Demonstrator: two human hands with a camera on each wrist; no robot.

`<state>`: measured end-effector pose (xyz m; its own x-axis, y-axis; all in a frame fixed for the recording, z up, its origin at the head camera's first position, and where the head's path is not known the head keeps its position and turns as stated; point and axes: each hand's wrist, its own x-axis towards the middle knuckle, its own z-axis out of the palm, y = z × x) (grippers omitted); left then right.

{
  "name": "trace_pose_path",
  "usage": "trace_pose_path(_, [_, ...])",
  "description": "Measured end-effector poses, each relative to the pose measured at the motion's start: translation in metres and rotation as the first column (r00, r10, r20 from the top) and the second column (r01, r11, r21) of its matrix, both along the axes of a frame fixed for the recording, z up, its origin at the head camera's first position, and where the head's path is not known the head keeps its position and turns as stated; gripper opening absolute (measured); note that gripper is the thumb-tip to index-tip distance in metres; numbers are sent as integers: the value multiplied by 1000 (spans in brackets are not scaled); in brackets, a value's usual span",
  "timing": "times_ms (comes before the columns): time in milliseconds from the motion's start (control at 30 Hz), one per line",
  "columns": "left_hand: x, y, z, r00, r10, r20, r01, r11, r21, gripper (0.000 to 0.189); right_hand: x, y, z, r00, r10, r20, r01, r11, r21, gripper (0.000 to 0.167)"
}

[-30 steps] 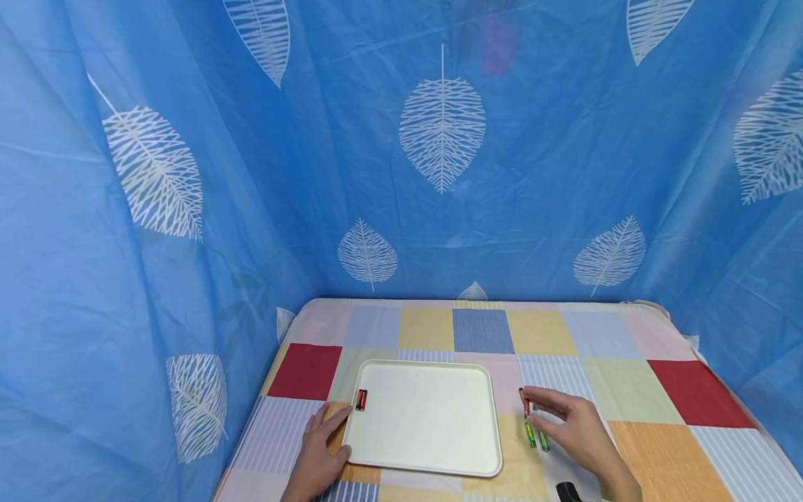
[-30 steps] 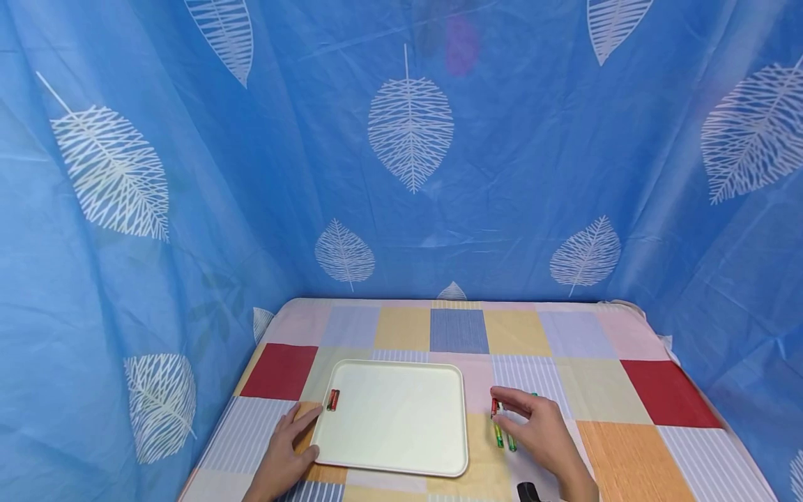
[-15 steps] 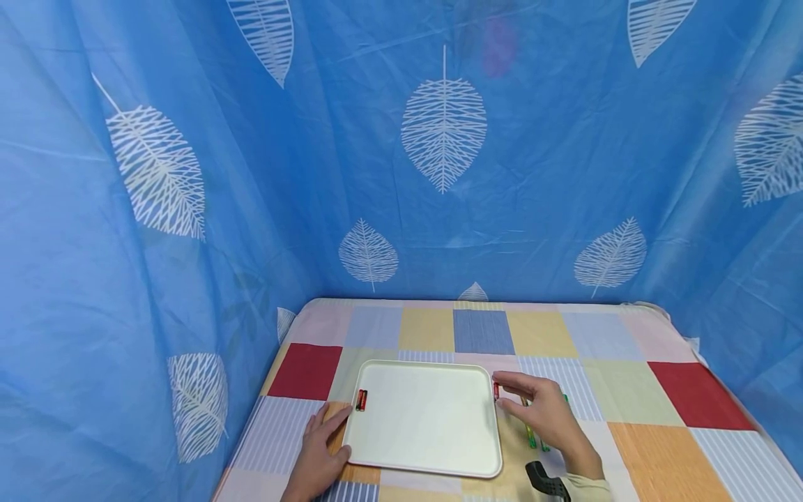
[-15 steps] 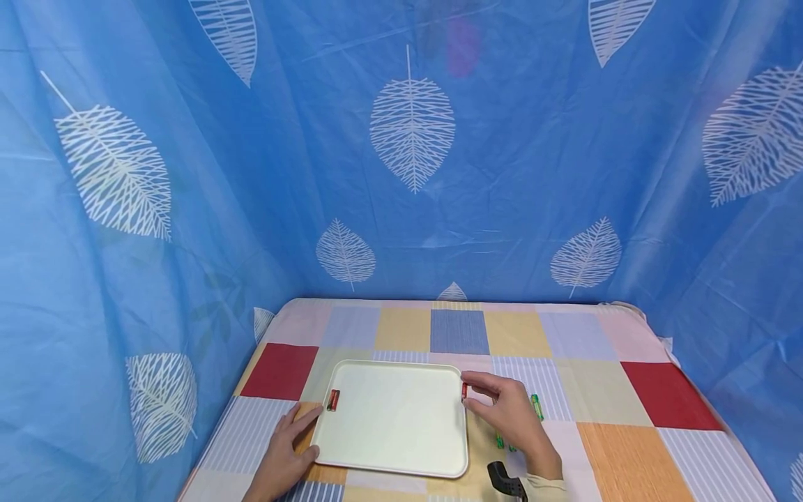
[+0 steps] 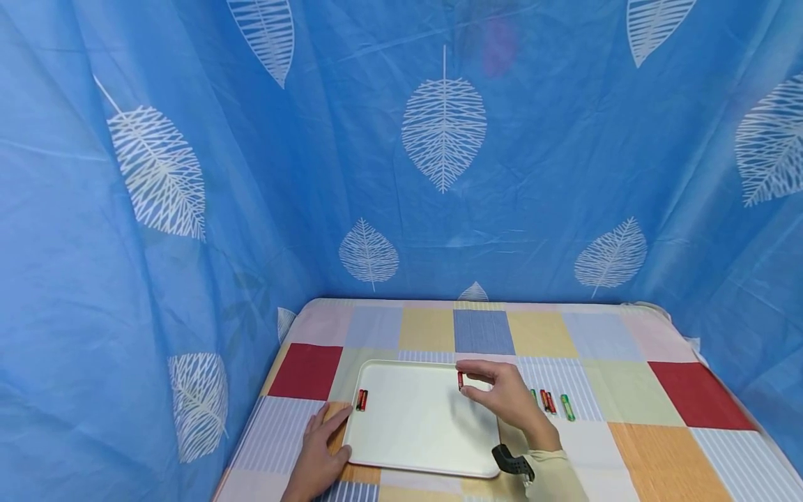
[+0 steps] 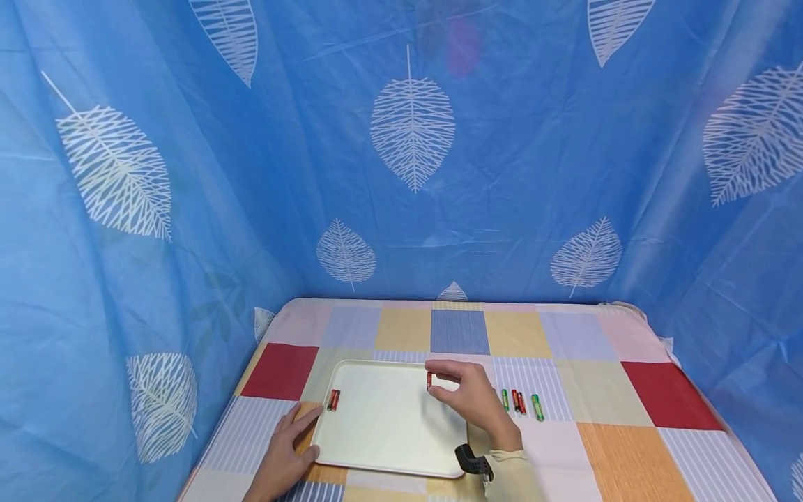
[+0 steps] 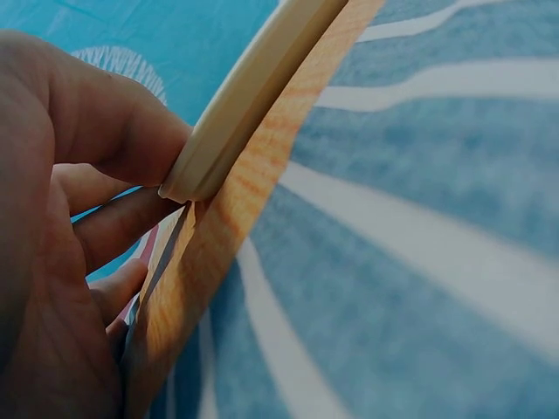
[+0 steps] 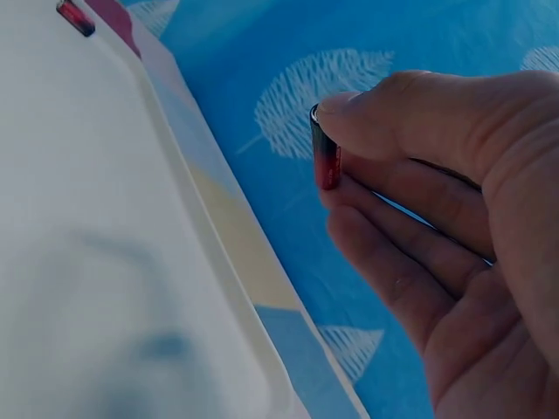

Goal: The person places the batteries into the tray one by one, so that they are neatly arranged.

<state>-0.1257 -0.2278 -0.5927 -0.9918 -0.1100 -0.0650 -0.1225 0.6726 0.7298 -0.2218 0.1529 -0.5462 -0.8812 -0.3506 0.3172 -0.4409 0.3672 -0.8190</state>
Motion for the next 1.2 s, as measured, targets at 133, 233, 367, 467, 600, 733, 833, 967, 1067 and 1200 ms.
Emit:
trace_pose_path(133, [1, 0, 0, 1000, -1, -6, 1, 1000, 4, 71, -6, -12, 1, 999, 39, -14, -39, 999, -8, 39])
trace_pose_path(233, [1, -1, -1, 1000, -6, -15, 6, 1000, 6, 71, -9, -20, 3, 998, 65, -4, -65, 998, -6, 39])
trace_pose_path(367, [0, -3, -1, 1000, -9, -26, 9, 1000, 8, 70, -12, -31, 6, 996, 86, 33, -87, 996, 7, 39])
trace_pose_path(467, [1, -4, -2, 999, -11, -30, 11, 1000, 6, 71, -14, -40, 5, 993, 111, 48, -112, 994, 7, 39])
trace_pose_path(600, [0, -2, -1, 1000, -4, -16, 4, 1000, 5, 70, -17, -51, 3, 989, 144, 44, -144, 990, 2, 38])
trace_pose_path(733, [0, -1, -1, 1000, 0, -7, 0, 1000, 4, 70, -19, -61, 1, 987, 158, 37, -158, 987, 16, 37])
trace_pose_path(833, [0, -1, -1, 1000, 3, -10, -3, 1000, 5, 70, -20, -69, 0, 984, 174, 39, -175, 984, 19, 37])
trace_pose_path(967, [0, -2, -2, 1000, 5, -13, -5, 1000, 10, 70, -20, -79, -2, 979, 201, 46, -201, 980, 10, 37])
trace_pose_path(1067, [-1, -2, -2, 1000, 0, -15, 0, 1000, 14, 70, -20, -87, -4, 975, 217, 49, -218, 976, 7, 36])
trace_pose_path(1200, [-1, -2, -2, 1000, -2, -9, 2, 1000, 14, 71, -21, -100, -7, 969, 243, 40, -244, 970, 20, 36])
